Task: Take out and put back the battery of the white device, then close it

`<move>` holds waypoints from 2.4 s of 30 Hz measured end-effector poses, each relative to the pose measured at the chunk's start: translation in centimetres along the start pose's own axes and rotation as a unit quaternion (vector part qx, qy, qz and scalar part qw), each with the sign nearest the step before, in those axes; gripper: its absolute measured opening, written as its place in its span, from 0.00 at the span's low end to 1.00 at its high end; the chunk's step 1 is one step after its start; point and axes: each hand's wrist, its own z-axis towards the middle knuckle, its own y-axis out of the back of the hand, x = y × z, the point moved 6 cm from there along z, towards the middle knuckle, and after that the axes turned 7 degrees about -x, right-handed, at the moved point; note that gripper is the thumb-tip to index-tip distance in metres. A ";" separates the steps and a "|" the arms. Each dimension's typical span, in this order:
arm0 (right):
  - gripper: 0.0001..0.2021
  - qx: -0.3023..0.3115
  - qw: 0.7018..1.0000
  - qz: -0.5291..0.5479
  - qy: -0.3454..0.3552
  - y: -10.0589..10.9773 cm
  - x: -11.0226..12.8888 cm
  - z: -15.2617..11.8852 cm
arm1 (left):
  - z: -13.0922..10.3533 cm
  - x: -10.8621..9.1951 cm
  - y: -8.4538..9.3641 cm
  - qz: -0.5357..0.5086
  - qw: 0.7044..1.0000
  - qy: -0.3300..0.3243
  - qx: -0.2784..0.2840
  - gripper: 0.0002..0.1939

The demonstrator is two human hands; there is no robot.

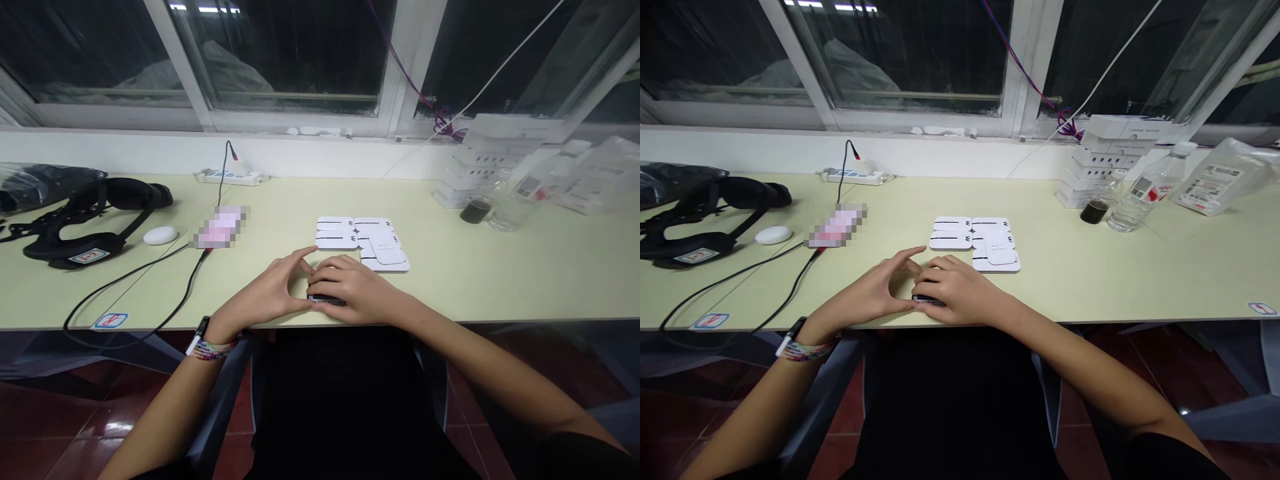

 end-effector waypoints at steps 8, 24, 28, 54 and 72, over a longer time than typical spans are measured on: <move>0.26 0.067 0.994 -0.071 -0.057 0.6 0.0 -4.2 | 0.1 0.1 -0.1 0.009 1.000 0.001 0.009 0.54; 0.20 -0.076 0.938 -0.245 -0.232 7.0 -4.2 -9.1 | 0.0 0.1 -0.1 -0.005 1.000 -0.005 0.007 0.51; 0.14 -0.082 0.955 -0.222 -0.176 7.2 -2.8 -9.3 | 0.0 0.0 -0.1 -0.008 1.000 -0.001 0.013 0.50; 0.13 -0.073 0.931 0.102 -0.342 3.6 -3.4 -3.8 | 0.1 0.4 0.0 0.020 0.999 -0.025 -0.004 0.44; 0.17 -0.055 0.983 0.022 -0.173 3.5 -1.9 -5.8 | 0.1 -0.3 -0.3 0.028 0.995 -0.100 0.016 0.32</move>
